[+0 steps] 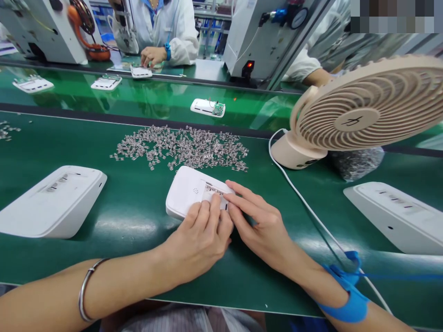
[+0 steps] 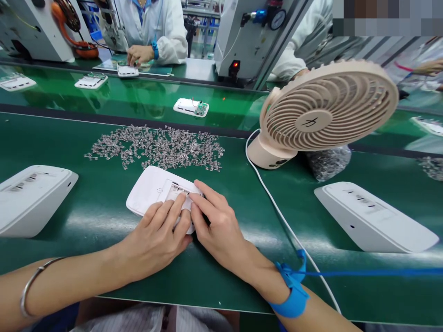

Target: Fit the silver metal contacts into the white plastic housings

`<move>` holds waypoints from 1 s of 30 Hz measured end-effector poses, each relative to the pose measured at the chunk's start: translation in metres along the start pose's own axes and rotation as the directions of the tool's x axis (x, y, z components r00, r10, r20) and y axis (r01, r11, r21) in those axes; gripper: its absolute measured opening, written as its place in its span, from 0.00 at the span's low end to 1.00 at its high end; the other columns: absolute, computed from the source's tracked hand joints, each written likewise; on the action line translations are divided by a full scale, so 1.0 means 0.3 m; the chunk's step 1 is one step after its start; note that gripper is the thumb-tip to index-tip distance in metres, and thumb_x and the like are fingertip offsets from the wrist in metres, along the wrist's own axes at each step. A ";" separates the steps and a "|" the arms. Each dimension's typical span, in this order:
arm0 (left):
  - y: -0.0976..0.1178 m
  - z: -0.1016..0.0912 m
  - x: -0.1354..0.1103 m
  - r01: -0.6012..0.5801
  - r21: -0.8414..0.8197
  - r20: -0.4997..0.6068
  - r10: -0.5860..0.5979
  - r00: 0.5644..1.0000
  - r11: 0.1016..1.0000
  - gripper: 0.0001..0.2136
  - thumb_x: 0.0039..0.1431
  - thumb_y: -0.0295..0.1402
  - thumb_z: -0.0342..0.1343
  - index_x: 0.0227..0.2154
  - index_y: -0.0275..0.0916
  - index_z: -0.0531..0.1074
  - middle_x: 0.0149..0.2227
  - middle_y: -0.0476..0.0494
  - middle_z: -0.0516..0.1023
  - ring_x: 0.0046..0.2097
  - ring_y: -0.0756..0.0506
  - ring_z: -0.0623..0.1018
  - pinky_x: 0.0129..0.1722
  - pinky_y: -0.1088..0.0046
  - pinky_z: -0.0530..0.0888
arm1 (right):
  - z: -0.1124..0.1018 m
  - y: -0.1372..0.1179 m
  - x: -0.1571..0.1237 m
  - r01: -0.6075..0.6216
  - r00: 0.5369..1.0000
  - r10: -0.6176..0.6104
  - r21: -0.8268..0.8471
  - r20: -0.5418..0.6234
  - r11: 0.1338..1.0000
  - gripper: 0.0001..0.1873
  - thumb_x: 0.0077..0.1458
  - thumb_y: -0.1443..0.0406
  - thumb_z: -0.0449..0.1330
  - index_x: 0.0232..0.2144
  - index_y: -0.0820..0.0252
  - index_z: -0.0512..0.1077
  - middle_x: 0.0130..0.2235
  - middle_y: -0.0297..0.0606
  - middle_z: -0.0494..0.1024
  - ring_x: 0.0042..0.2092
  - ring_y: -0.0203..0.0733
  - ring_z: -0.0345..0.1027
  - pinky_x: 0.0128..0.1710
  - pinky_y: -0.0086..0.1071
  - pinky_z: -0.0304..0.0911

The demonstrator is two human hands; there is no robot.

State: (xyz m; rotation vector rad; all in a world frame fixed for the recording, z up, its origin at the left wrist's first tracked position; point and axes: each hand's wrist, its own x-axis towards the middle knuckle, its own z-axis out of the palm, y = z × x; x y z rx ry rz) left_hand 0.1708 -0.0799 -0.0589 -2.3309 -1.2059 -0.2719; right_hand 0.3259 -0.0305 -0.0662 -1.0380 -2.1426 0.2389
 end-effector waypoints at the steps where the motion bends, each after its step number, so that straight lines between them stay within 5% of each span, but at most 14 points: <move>1: 0.001 0.002 -0.001 -0.003 -0.002 -0.002 0.003 1.000 1.000 0.17 0.63 0.36 0.43 0.49 0.30 0.67 0.53 0.33 0.71 0.49 0.41 0.72 0.49 0.65 0.64 | 0.001 0.000 -0.001 -0.007 1.000 0.007 0.001 -0.001 1.000 0.12 0.56 0.68 0.52 0.38 0.62 0.75 0.48 0.51 0.74 0.49 0.47 0.70 0.45 0.41 0.70; 11: -0.002 0.004 -0.003 -0.003 -0.005 -0.020 0.003 1.000 1.000 0.18 0.62 0.35 0.44 0.49 0.29 0.67 0.52 0.31 0.71 0.49 0.40 0.72 0.49 0.64 0.63 | 0.009 -0.001 -0.002 -0.004 1.000 0.004 0.006 -0.030 1.000 0.11 0.56 0.69 0.53 0.39 0.63 0.74 0.47 0.52 0.74 0.47 0.46 0.71 0.44 0.40 0.70; 21: 0.000 -0.002 -0.005 -0.014 0.016 -0.008 0.014 1.000 1.000 0.18 0.62 0.35 0.45 0.49 0.28 0.67 0.52 0.31 0.71 0.49 0.40 0.72 0.49 0.64 0.63 | -0.006 0.015 0.016 0.111 0.992 -0.109 -0.042 0.063 0.993 0.11 0.56 0.70 0.51 0.38 0.61 0.73 0.47 0.51 0.72 0.45 0.45 0.69 0.40 0.41 0.68; 25: -0.001 -0.005 -0.003 -0.006 0.012 0.004 0.006 1.000 1.000 0.18 0.61 0.34 0.45 0.50 0.28 0.66 0.53 0.31 0.70 0.49 0.40 0.72 0.48 0.64 0.63 | 0.013 0.023 0.025 -0.077 0.997 0.074 0.117 0.027 0.990 0.08 0.54 0.69 0.54 0.36 0.60 0.71 0.43 0.46 0.72 0.43 0.43 0.69 0.41 0.39 0.67; 30: 0.002 -0.001 -0.003 -0.012 -0.008 0.006 0.012 1.000 1.000 0.18 0.61 0.32 0.45 0.51 0.29 0.66 0.52 0.34 0.71 0.48 0.40 0.72 0.48 0.65 0.64 | 0.037 0.021 0.063 -0.389 0.921 0.378 0.257 0.092 0.885 0.11 0.47 0.67 0.56 0.36 0.60 0.70 0.35 0.38 0.73 0.34 0.38 0.67 0.36 0.35 0.66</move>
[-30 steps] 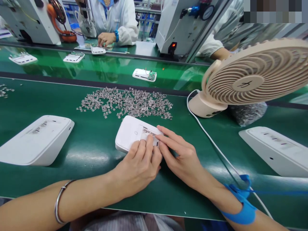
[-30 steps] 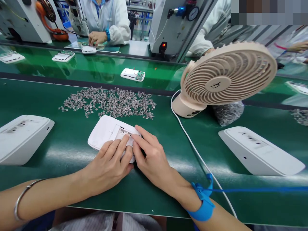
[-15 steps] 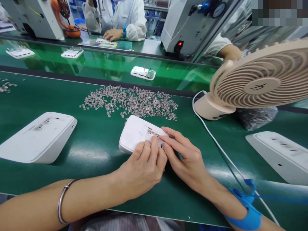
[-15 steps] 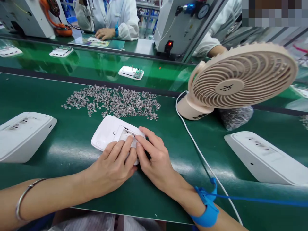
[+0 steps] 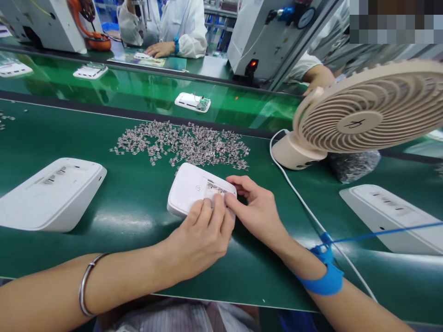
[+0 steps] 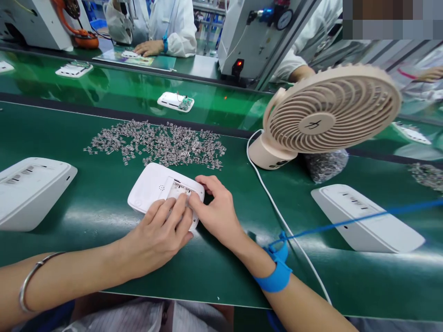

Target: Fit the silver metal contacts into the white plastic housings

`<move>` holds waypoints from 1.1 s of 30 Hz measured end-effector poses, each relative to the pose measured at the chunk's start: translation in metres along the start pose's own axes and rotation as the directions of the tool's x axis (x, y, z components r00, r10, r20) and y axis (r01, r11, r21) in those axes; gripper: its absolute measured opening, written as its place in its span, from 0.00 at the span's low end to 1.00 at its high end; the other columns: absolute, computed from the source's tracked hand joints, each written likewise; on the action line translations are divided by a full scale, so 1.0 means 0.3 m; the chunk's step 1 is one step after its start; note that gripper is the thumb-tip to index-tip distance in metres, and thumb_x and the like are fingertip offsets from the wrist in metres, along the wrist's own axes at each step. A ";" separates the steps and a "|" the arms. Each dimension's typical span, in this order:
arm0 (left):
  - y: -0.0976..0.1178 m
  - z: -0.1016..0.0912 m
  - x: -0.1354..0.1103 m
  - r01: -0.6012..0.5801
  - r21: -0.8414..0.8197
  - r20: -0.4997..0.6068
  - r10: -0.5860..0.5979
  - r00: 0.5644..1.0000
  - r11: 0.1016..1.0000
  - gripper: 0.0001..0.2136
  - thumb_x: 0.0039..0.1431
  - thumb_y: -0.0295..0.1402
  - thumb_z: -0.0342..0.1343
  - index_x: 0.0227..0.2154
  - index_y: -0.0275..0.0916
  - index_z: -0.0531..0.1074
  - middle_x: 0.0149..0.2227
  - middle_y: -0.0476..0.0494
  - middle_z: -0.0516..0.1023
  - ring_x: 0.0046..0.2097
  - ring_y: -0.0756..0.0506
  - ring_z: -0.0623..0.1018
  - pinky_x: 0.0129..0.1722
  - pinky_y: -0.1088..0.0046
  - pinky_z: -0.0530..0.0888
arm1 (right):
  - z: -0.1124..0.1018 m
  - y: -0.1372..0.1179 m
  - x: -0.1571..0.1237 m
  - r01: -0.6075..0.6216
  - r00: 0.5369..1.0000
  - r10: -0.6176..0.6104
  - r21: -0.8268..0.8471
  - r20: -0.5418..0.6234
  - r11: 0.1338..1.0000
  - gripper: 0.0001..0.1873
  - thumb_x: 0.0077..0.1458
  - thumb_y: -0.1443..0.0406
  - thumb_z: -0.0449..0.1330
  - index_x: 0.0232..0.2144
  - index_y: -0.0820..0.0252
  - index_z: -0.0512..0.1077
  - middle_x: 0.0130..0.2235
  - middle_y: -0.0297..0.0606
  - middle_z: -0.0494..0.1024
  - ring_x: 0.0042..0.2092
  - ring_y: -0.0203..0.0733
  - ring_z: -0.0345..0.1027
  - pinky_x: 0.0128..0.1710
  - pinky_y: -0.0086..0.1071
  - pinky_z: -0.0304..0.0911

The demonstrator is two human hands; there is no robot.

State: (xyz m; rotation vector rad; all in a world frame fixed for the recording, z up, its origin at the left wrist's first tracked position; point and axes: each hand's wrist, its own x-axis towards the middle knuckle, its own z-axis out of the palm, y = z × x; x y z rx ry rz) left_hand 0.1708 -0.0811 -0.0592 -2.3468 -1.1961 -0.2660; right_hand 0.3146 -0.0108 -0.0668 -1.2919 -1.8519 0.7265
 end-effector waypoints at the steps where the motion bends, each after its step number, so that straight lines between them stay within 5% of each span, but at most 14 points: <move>1: 0.001 -0.002 -0.001 -0.006 0.005 0.000 0.006 1.000 1.000 0.18 0.61 0.32 0.45 0.51 0.28 0.66 0.52 0.33 0.71 0.49 0.40 0.72 0.48 0.65 0.64 | 0.001 -0.005 0.007 -0.026 1.000 0.026 -0.002 0.015 1.000 0.08 0.46 0.67 0.56 0.33 0.60 0.70 0.32 0.36 0.73 0.32 0.37 0.66 0.35 0.34 0.65; 7: 0.028 -0.075 -0.027 -0.042 0.163 0.119 0.023 0.993 0.986 0.19 0.57 0.27 0.43 0.49 0.23 0.68 0.48 0.29 0.74 0.44 0.40 0.74 0.44 0.67 0.66 | 0.005 -0.022 0.009 -0.048 0.998 0.045 0.096 0.039 0.994 0.07 0.48 0.63 0.57 0.31 0.60 0.71 0.30 0.35 0.73 0.31 0.36 0.64 0.34 0.33 0.63; 14: 0.046 -0.129 -0.058 0.156 0.389 0.256 -0.270 0.928 0.908 0.16 0.54 0.26 0.45 0.42 0.23 0.71 0.39 0.28 0.75 0.35 0.41 0.73 0.32 0.68 0.67 | 0.023 -0.013 0.004 0.032 0.999 -0.033 0.047 0.010 0.998 0.08 0.53 0.62 0.55 0.28 0.59 0.70 0.29 0.35 0.72 0.30 0.35 0.65 0.33 0.32 0.62; 18: -0.042 -0.119 -0.090 0.338 0.455 0.272 -0.491 0.828 0.824 0.10 0.57 0.26 0.45 0.32 0.28 0.71 0.27 0.34 0.71 0.28 0.42 0.69 0.25 0.69 0.64 | 0.023 -0.010 0.008 0.065 0.998 -0.065 0.026 0.017 0.998 0.07 0.54 0.63 0.54 0.28 0.59 0.70 0.30 0.35 0.72 0.31 0.35 0.65 0.32 0.31 0.62; 22: -0.185 -0.092 -0.156 0.460 0.480 0.292 -0.630 0.720 0.747 0.14 0.60 0.29 0.39 0.30 0.28 0.70 0.26 0.33 0.69 0.28 0.40 0.70 0.23 0.69 0.61 | 0.023 -0.006 0.007 0.095 0.995 -0.095 -0.009 0.040 0.995 0.06 0.54 0.64 0.54 0.28 0.59 0.69 0.30 0.36 0.71 0.32 0.36 0.65 0.32 0.32 0.61; 27: -0.355 -0.057 -0.234 0.509 0.561 0.241 -0.718 0.653 0.652 0.19 0.62 0.33 0.34 0.32 0.26 0.69 0.29 0.27 0.71 0.31 0.35 0.72 0.24 0.66 0.61 | 0.024 0.001 0.003 0.132 0.989 -0.130 -0.030 0.067 0.991 0.06 0.54 0.64 0.53 0.27 0.58 0.68 0.31 0.37 0.71 0.32 0.37 0.64 0.32 0.33 0.61; 30: -0.379 -0.060 -0.210 0.505 0.587 0.182 -0.711 0.679 0.633 0.18 0.61 0.33 0.36 0.38 0.25 0.67 0.38 0.25 0.71 0.36 0.32 0.72 0.28 0.63 0.65 | 0.026 0.001 0.004 0.140 0.987 -0.136 -0.043 0.082 0.989 0.06 0.53 0.64 0.53 0.27 0.58 0.68 0.32 0.38 0.70 0.33 0.38 0.64 0.34 0.34 0.61; 33: -0.335 -0.058 -0.121 0.460 0.412 0.293 -0.592 0.751 0.787 0.15 0.61 0.33 0.39 0.40 0.29 0.67 0.40 0.29 0.71 0.37 0.33 0.73 0.31 0.62 0.67 | 0.027 0.000 0.005 0.144 0.986 -0.138 -0.050 0.093 0.988 0.07 0.53 0.65 0.52 0.27 0.59 0.69 0.33 0.38 0.70 0.34 0.39 0.65 0.36 0.36 0.61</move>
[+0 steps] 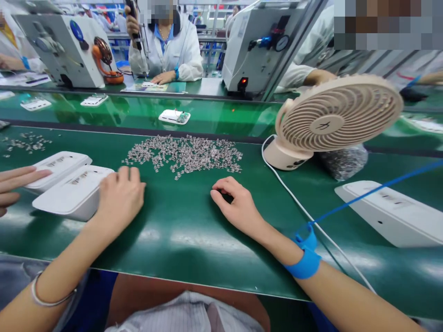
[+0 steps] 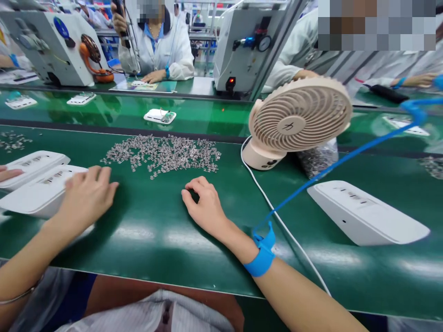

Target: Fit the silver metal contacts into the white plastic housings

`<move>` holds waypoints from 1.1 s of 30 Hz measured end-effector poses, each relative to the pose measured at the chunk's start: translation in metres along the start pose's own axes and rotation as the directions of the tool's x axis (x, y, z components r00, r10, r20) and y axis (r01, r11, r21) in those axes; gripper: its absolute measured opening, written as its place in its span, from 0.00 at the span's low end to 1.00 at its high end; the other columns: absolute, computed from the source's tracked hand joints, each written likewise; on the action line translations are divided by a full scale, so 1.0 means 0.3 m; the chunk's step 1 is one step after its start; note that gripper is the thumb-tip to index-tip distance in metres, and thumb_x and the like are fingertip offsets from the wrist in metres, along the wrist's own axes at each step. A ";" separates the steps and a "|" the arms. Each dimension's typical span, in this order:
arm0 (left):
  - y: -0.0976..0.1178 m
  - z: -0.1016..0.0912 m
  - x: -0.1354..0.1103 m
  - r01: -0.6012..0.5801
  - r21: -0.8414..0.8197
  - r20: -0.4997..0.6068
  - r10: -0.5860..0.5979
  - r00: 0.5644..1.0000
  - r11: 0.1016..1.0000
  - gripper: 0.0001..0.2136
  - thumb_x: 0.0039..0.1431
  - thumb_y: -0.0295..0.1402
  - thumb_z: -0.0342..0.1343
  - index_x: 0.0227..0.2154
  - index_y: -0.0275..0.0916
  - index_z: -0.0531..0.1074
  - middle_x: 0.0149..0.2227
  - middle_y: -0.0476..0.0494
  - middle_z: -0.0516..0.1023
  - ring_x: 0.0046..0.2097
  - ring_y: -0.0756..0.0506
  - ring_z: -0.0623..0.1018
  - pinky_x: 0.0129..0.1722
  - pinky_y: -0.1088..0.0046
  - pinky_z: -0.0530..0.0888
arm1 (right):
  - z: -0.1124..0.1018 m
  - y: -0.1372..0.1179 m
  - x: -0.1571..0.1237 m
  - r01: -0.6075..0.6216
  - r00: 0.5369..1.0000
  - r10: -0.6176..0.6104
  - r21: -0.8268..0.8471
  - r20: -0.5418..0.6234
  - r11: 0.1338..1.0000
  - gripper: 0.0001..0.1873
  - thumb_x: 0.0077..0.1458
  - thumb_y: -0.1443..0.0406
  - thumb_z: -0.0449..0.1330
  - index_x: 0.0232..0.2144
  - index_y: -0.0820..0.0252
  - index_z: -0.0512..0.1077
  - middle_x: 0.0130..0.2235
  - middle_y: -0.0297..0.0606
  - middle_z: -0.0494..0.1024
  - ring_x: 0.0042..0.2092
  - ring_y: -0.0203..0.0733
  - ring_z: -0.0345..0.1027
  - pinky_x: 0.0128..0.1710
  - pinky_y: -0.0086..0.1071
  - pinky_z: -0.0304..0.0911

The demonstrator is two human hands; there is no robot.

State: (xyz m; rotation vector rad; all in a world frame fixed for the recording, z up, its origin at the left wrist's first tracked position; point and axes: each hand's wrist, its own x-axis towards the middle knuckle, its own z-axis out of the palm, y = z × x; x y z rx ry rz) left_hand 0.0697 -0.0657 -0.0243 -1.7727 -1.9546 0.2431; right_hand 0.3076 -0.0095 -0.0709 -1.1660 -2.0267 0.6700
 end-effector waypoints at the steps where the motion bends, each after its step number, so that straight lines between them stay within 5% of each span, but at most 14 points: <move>1: 0.038 -0.016 0.019 -0.075 -0.083 0.031 0.078 0.996 0.994 0.14 0.61 0.33 0.39 0.40 0.30 0.67 0.38 0.31 0.72 0.36 0.35 0.74 0.30 0.64 0.67 | 0.000 0.000 0.000 0.004 1.000 -0.004 -0.004 0.001 1.000 0.07 0.53 0.65 0.52 0.27 0.59 0.69 0.33 0.39 0.70 0.35 0.39 0.64 0.36 0.36 0.61; 4: 0.149 -0.039 0.087 -0.242 -0.249 0.068 0.266 0.962 0.938 0.12 0.60 0.28 0.40 0.36 0.29 0.68 0.34 0.33 0.73 0.35 0.38 0.75 0.30 0.66 0.68 | 0.001 0.003 0.001 0.024 1.000 -0.024 -0.016 0.003 1.000 0.07 0.53 0.66 0.52 0.27 0.60 0.69 0.33 0.39 0.70 0.35 0.40 0.65 0.37 0.37 0.61; 9: 0.224 -0.013 0.156 -0.295 -0.274 0.001 0.307 0.952 0.915 0.14 0.55 0.18 0.37 0.34 0.28 0.69 0.32 0.32 0.74 0.35 0.39 0.75 0.30 0.67 0.68 | 0.004 0.008 -0.002 0.046 0.999 -0.047 -0.037 -0.007 0.998 0.06 0.53 0.66 0.53 0.28 0.60 0.69 0.34 0.39 0.71 0.35 0.40 0.66 0.37 0.36 0.62; 14: 0.220 0.010 0.117 -0.405 -0.329 -0.121 0.388 0.914 0.853 0.14 0.59 0.22 0.37 0.30 0.31 0.69 0.27 0.37 0.72 0.30 0.41 0.73 0.28 0.66 0.67 | 0.000 -0.005 -0.004 0.068 0.997 -0.068 -0.011 -0.023 0.998 0.07 0.54 0.66 0.52 0.29 0.60 0.70 0.34 0.40 0.72 0.37 0.39 0.66 0.39 0.36 0.62; 18: 0.247 0.003 0.062 -0.545 -0.381 -0.266 0.476 0.838 0.747 0.13 0.62 0.26 0.39 0.29 0.36 0.68 0.27 0.43 0.71 0.29 0.45 0.71 0.30 0.69 0.68 | -0.009 -0.032 -0.005 0.024 0.998 -0.034 0.188 0.048 0.982 0.09 0.55 0.65 0.51 0.30 0.60 0.71 0.30 0.36 0.71 0.32 0.36 0.65 0.35 0.32 0.62; 24: 0.264 -0.008 0.020 -0.682 -0.465 -0.588 0.379 0.715 0.564 0.12 0.62 0.24 0.39 0.27 0.37 0.66 0.25 0.48 0.68 0.26 0.49 0.66 0.29 0.74 0.67 | -0.025 -0.071 -0.010 -0.242 0.945 0.070 0.544 0.318 0.803 0.14 0.56 0.59 0.52 0.26 0.60 0.70 0.26 0.32 0.72 0.30 0.33 0.65 0.33 0.29 0.61; 29: 0.258 -0.017 0.012 -0.715 -0.444 -0.667 0.334 0.667 0.540 0.11 0.61 0.22 0.42 0.28 0.37 0.66 0.25 0.48 0.69 0.26 0.50 0.65 0.29 0.74 0.66 | -0.041 -0.079 -0.006 -0.455 0.879 0.165 0.684 0.447 0.570 0.10 0.46 0.59 0.62 0.27 0.61 0.73 0.23 0.30 0.73 0.28 0.31 0.66 0.30 0.27 0.58; 33: 0.256 -0.030 0.007 -0.740 -0.386 -0.730 0.308 0.610 0.550 0.07 0.60 0.21 0.44 0.30 0.35 0.66 0.27 0.46 0.71 0.27 0.49 0.67 0.28 0.72 0.66 | -0.056 -0.086 -0.009 -0.509 0.852 0.180 0.695 0.492 0.508 0.10 0.43 0.61 0.65 0.26 0.62 0.74 0.22 0.31 0.74 0.27 0.31 0.66 0.28 0.26 0.57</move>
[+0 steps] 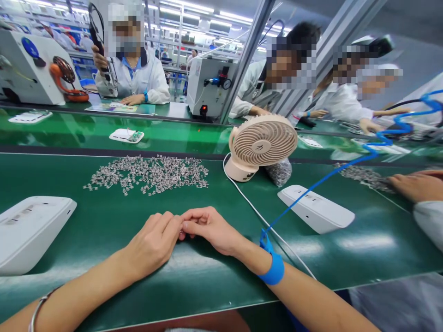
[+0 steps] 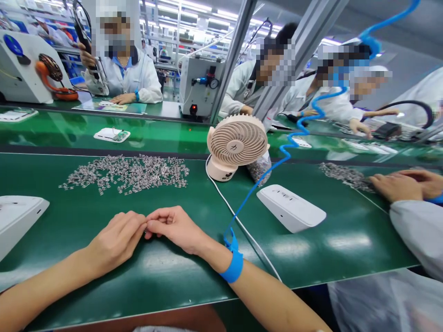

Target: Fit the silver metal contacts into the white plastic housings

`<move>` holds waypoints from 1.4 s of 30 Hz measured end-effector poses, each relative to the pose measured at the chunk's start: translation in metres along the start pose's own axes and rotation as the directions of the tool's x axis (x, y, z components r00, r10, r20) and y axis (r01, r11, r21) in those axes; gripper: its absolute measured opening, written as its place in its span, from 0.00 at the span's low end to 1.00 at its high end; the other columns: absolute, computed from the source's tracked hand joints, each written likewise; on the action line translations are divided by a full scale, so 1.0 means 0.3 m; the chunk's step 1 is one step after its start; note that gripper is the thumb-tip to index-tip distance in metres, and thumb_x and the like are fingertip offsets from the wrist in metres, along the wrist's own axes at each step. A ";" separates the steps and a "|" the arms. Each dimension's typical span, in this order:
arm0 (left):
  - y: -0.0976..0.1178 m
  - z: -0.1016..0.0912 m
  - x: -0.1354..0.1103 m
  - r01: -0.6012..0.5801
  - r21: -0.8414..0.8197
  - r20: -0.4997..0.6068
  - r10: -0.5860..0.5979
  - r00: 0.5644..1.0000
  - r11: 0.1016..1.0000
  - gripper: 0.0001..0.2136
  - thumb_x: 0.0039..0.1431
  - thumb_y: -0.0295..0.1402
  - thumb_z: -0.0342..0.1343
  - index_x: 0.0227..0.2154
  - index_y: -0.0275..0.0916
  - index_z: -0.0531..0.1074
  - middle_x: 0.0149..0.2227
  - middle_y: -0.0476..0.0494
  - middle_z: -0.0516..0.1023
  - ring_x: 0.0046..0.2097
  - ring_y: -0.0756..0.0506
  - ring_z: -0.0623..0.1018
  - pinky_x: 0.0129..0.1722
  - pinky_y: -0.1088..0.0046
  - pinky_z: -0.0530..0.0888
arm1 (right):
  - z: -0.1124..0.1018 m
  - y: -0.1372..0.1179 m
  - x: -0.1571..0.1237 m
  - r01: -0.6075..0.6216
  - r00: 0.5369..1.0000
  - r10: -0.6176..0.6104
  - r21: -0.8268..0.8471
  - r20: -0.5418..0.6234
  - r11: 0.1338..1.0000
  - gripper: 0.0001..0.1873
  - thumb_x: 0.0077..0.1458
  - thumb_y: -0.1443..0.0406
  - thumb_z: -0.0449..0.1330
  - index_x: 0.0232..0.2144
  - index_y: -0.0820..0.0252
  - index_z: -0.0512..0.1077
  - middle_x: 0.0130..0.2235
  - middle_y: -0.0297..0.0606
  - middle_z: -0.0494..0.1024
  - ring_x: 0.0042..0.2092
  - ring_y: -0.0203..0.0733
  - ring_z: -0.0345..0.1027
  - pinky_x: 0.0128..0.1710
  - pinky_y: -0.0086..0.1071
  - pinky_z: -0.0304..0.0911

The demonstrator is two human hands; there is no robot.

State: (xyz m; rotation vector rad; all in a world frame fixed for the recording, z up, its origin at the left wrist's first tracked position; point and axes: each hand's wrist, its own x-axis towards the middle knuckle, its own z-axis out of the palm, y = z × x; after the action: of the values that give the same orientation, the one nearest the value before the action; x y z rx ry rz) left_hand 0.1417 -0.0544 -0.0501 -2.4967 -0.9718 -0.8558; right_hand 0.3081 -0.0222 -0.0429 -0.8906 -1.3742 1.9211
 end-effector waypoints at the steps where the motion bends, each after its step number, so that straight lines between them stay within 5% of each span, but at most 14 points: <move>1: 0.001 -0.002 0.001 -0.018 0.012 -0.031 0.018 0.999 1.000 0.06 0.60 0.21 0.46 0.31 0.35 0.66 0.27 0.46 0.72 0.28 0.49 0.68 0.28 0.72 0.66 | 0.000 -0.001 -0.002 -0.005 1.000 0.005 0.014 0.009 1.000 0.10 0.43 0.61 0.65 0.25 0.63 0.74 0.22 0.31 0.74 0.26 0.30 0.66 0.27 0.26 0.56; 10: 0.012 -0.004 -0.005 -0.084 0.079 -0.139 0.095 0.986 0.993 0.05 0.57 0.20 0.49 0.36 0.30 0.66 0.27 0.42 0.74 0.29 0.46 0.72 0.26 0.70 0.66 | 0.002 0.021 0.008 -0.045 0.996 0.035 0.137 0.076 0.989 0.09 0.39 0.64 0.67 0.25 0.64 0.74 0.21 0.32 0.74 0.25 0.31 0.65 0.26 0.26 0.54; 13: 0.020 -0.005 0.002 -0.089 0.074 -0.197 0.102 0.975 0.993 0.04 0.58 0.21 0.48 0.36 0.29 0.66 0.29 0.40 0.74 0.30 0.46 0.73 0.28 0.69 0.68 | 0.011 0.007 0.001 0.013 1.000 -0.014 0.014 0.028 1.000 0.10 0.40 0.62 0.66 0.24 0.63 0.73 0.21 0.31 0.71 0.25 0.30 0.63 0.28 0.27 0.56; 15: 0.021 -0.008 0.005 -0.081 0.082 -0.239 0.099 0.966 0.993 0.06 0.59 0.24 0.48 0.38 0.26 0.65 0.31 0.37 0.74 0.33 0.44 0.73 0.29 0.69 0.70 | 0.008 -0.014 -0.016 0.132 0.989 -0.142 -0.212 -0.033 0.968 0.09 0.44 0.61 0.64 0.24 0.62 0.72 0.23 0.31 0.70 0.27 0.31 0.62 0.31 0.28 0.57; 17: 0.018 -0.011 0.004 -0.068 0.078 -0.245 0.085 0.966 0.995 0.08 0.60 0.26 0.49 0.40 0.25 0.65 0.33 0.36 0.74 0.35 0.43 0.74 0.31 0.69 0.71 | -0.022 -0.037 -0.044 0.266 0.925 -0.364 -0.504 -0.105 0.822 0.09 0.50 0.61 0.59 0.25 0.61 0.71 0.27 0.33 0.71 0.30 0.34 0.63 0.34 0.30 0.59; 20: 0.011 -0.013 -0.004 -0.047 0.046 -0.221 0.056 0.974 0.998 0.08 0.59 0.26 0.49 0.40 0.26 0.66 0.35 0.36 0.74 0.35 0.43 0.74 0.31 0.69 0.71 | -0.144 -0.054 -0.097 0.248 0.678 -0.709 -0.848 -0.194 0.469 0.09 0.53 0.62 0.54 0.27 0.60 0.71 0.34 0.39 0.73 0.38 0.40 0.67 0.40 0.35 0.60; 22: 0.011 -0.013 -0.011 -0.043 0.028 -0.192 0.047 0.980 0.999 0.08 0.59 0.26 0.49 0.40 0.27 0.66 0.36 0.35 0.74 0.34 0.44 0.73 0.31 0.69 0.71 | -0.268 -0.053 -0.140 0.020 0.522 -0.819 -0.957 -0.238 0.291 0.10 0.52 0.62 0.53 0.28 0.60 0.72 0.37 0.44 0.74 0.40 0.45 0.68 0.42 0.40 0.60; 25: 0.018 -0.014 -0.018 -0.047 0.000 -0.144 0.046 0.989 0.999 0.09 0.58 0.27 0.49 0.40 0.28 0.66 0.38 0.35 0.74 0.34 0.44 0.73 0.31 0.68 0.71 | -0.446 -0.044 -0.220 -0.456 0.482 -0.782 -0.875 -0.395 0.161 0.12 0.51 0.63 0.52 0.27 0.61 0.74 0.42 0.51 0.73 0.42 0.52 0.68 0.41 0.46 0.62; 27: 0.022 -0.013 -0.019 -0.049 -0.016 -0.127 0.047 0.991 0.999 0.08 0.58 0.27 0.49 0.39 0.29 0.66 0.38 0.35 0.74 0.33 0.44 0.72 0.31 0.68 0.71 | -0.522 -0.039 -0.276 -0.709 0.493 -0.653 -0.700 -0.575 0.082 0.14 0.52 0.62 0.51 0.31 0.59 0.76 0.46 0.52 0.72 0.46 0.58 0.67 0.40 0.51 0.62; 29: 0.024 -0.011 -0.018 -0.041 -0.031 -0.115 0.037 0.993 0.999 0.08 0.59 0.27 0.48 0.38 0.29 0.67 0.37 0.36 0.74 0.31 0.45 0.70 0.30 0.68 0.70 | -0.556 -0.036 -0.322 -0.811 0.510 -0.508 -0.585 -0.695 -0.015 0.15 0.53 0.63 0.51 0.33 0.57 0.77 0.49 0.50 0.71 0.48 0.62 0.65 0.39 0.55 0.61; 35: 0.008 0.006 -0.018 0.002 -0.022 -0.058 -0.004 0.998 1.000 0.09 0.60 0.29 0.44 0.35 0.32 0.68 0.36 0.38 0.73 0.29 0.47 0.68 0.29 0.69 0.69 | -0.567 -0.048 -0.373 -0.828 0.555 -0.369 -0.538 -0.745 -0.159 0.17 0.56 0.63 0.47 0.34 0.54 0.77 0.49 0.48 0.71 0.48 0.61 0.67 0.41 0.60 0.59; 42: 0.003 0.015 -0.031 -0.007 -0.015 0.010 0.007 1.000 1.000 0.09 0.61 0.30 0.43 0.34 0.33 0.68 0.36 0.39 0.73 0.30 0.46 0.68 0.29 0.69 0.68 | -0.624 -0.032 -0.396 -0.704 0.709 -0.370 -0.628 -0.600 -0.331 0.16 0.55 0.65 0.49 0.35 0.56 0.76 0.47 0.48 0.72 0.48 0.54 0.68 0.40 0.46 0.64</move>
State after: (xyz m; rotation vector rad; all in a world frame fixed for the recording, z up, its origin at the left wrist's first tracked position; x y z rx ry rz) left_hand 0.1386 -0.0575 -0.0595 -2.5185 -0.9623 -0.8519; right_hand 0.5293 -0.0105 -0.0573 -2.4388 -2.1805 -0.4357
